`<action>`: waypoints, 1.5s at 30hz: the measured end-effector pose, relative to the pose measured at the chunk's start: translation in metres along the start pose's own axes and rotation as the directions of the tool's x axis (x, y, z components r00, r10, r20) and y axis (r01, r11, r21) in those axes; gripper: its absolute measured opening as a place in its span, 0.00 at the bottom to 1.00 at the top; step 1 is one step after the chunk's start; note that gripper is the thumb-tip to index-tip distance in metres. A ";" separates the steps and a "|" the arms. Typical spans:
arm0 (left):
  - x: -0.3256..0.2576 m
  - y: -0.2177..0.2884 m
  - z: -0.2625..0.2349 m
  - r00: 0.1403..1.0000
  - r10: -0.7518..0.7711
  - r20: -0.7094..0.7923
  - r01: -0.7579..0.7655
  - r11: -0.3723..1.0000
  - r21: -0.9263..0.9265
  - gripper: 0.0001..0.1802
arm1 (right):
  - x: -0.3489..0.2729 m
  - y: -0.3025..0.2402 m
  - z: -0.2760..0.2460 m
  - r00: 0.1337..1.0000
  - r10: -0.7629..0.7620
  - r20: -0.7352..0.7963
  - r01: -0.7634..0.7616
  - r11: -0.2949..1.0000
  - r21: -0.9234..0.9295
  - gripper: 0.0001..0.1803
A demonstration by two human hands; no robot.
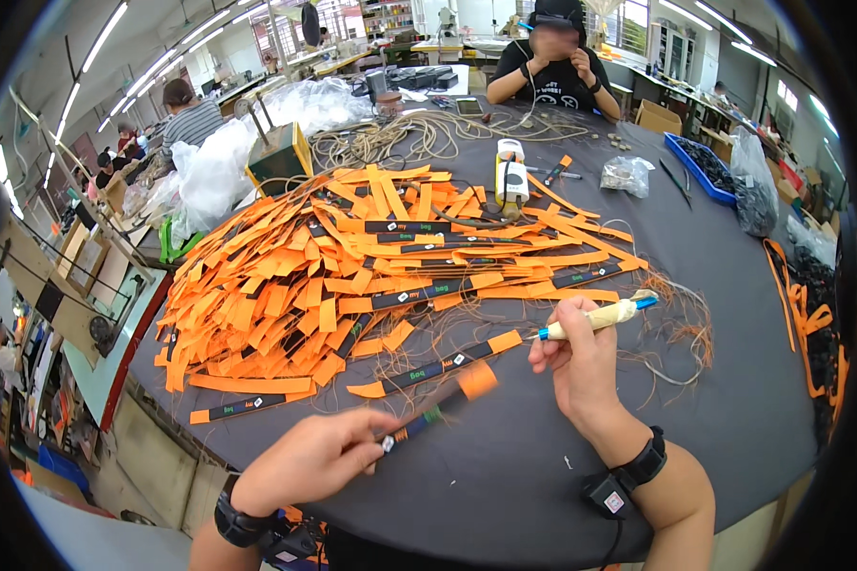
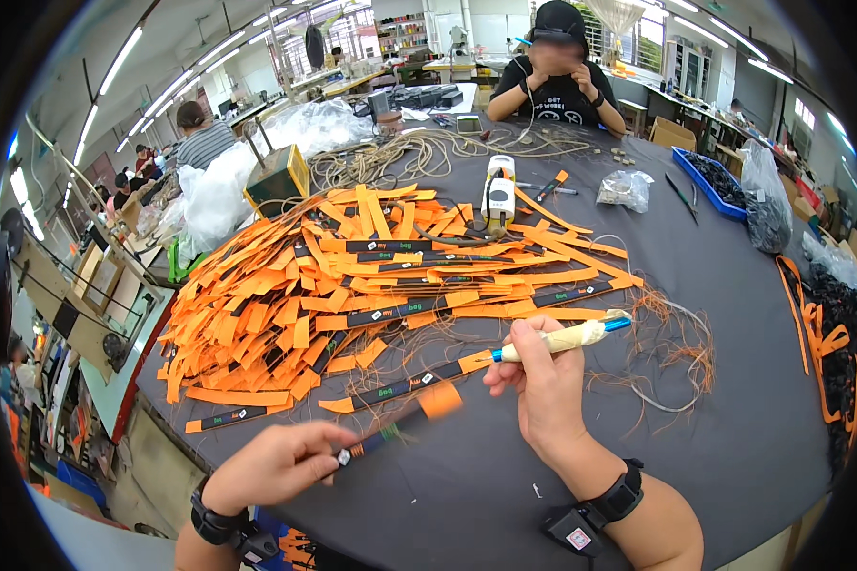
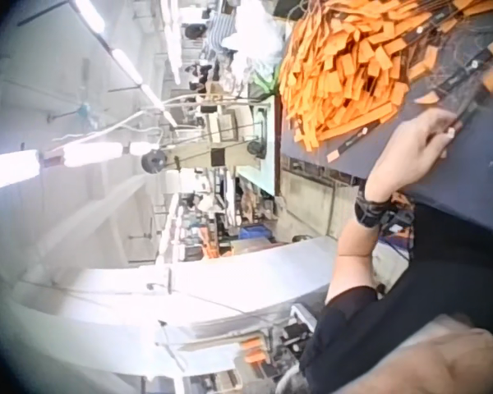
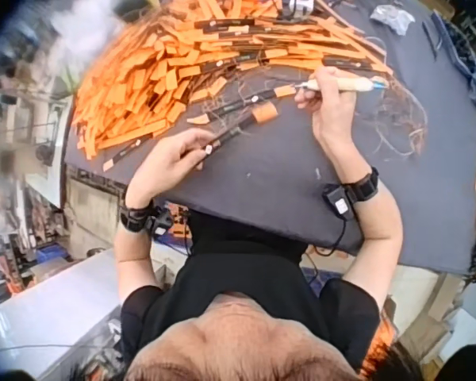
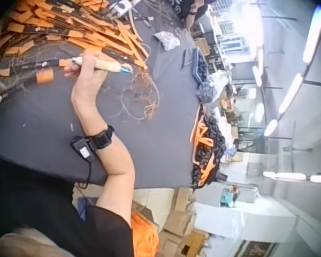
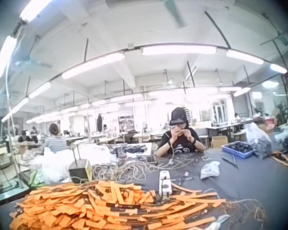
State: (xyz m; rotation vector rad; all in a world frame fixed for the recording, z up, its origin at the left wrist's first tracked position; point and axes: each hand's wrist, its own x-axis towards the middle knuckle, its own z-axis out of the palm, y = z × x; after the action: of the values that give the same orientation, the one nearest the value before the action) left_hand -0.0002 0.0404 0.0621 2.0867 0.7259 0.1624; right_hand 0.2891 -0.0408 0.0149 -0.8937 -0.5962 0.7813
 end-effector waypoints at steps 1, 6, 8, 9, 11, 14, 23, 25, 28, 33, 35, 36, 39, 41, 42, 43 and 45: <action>-0.002 -0.005 0.003 0.999 -0.016 0.037 0.013 0.997 0.082 0.15 | -0.003 0.001 0.001 1.000 0.012 0.005 -0.012 1.000 -0.024 0.11; -0.003 -0.030 0.012 0.968 0.203 -0.147 -0.117 0.883 0.454 0.14 | -0.017 0.015 0.005 0.989 0.126 0.073 -0.115 0.984 -0.135 0.11; 0.000 -0.025 0.014 0.956 0.234 -0.179 -0.114 0.854 0.508 0.13 | -0.025 0.019 0.006 0.974 0.194 0.113 -0.175 0.971 -0.162 0.11; 0.001 -0.020 0.016 0.944 0.256 -0.206 -0.108 0.835 0.540 0.13 | -0.028 0.021 0.009 0.966 0.218 0.138 -0.190 0.963 -0.192 0.11; 0.006 -0.012 0.021 0.925 0.305 -0.224 -0.136 0.820 0.556 0.13 | -0.031 0.023 0.011 0.954 0.247 0.172 -0.195 0.942 -0.273 0.10; 0.023 0.001 0.033 0.926 0.327 -0.189 -0.212 0.865 0.456 0.12 | -0.031 0.028 0.013 0.959 0.203 0.198 -0.142 0.949 -0.282 0.11; 0.072 0.008 0.066 0.950 0.305 -0.065 -0.249 0.867 0.432 0.21 | -0.022 0.024 0.001 0.988 0.145 0.050 -0.140 0.985 -0.101 0.11; 0.077 0.009 0.071 0.946 0.318 -0.060 -0.264 0.864 0.428 0.18 | -0.020 0.026 -0.001 0.985 0.172 0.025 -0.171 0.984 -0.053 0.11; 0.079 0.009 0.075 0.943 0.332 -0.020 -0.288 0.846 0.448 0.15 | -0.020 0.028 -0.001 0.981 0.194 -0.001 -0.194 0.981 -0.017 0.10; 0.077 0.014 0.075 0.943 0.331 0.021 -0.291 0.797 0.530 0.10 | -0.017 0.025 0.000 0.983 0.186 -0.012 -0.186 0.983 -0.006 0.11; 0.077 0.016 0.076 0.929 0.370 -0.009 -0.316 0.805 0.502 0.09 | -0.017 0.024 0.000 0.982 0.187 -0.022 -0.187 0.982 -0.003 0.11; 0.077 0.016 0.077 0.921 0.389 -0.028 -0.326 0.809 0.489 0.09 | -0.016 0.024 0.000 0.982 0.188 -0.023 -0.188 0.982 -0.003 0.11; 0.080 0.017 0.079 0.910 0.413 -0.032 -0.345 0.797 0.496 0.10 | -0.014 0.023 -0.002 0.985 0.170 -0.033 -0.170 0.986 0.005 0.11; 0.080 0.016 0.082 0.912 0.410 -0.016 -0.338 0.773 0.537 0.10 | -0.011 0.023 -0.005 0.988 0.150 -0.043 -0.150 0.989 -0.002 0.11; 0.080 0.016 0.084 0.914 0.406 -0.011 -0.331 0.761 0.558 0.10 | -0.010 0.024 -0.005 0.989 0.142 -0.045 -0.143 0.990 -0.005 0.11; 0.079 0.016 0.086 0.911 0.412 -0.016 -0.333 0.758 0.561 0.10 | -0.009 0.023 -0.005 0.988 0.144 -0.051 -0.145 0.989 -0.005 0.11; 0.078 0.015 0.089 0.905 0.425 -0.024 -0.339 0.753 0.564 0.09 | -0.008 0.021 -0.005 0.987 0.148 -0.065 -0.149 0.989 -0.007 0.11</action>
State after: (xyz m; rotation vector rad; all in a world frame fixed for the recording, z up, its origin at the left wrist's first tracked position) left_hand 0.1032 0.0136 0.0098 2.7980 0.4439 0.3833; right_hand 0.2813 -0.0411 -0.0064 -0.9789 -0.4815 0.8800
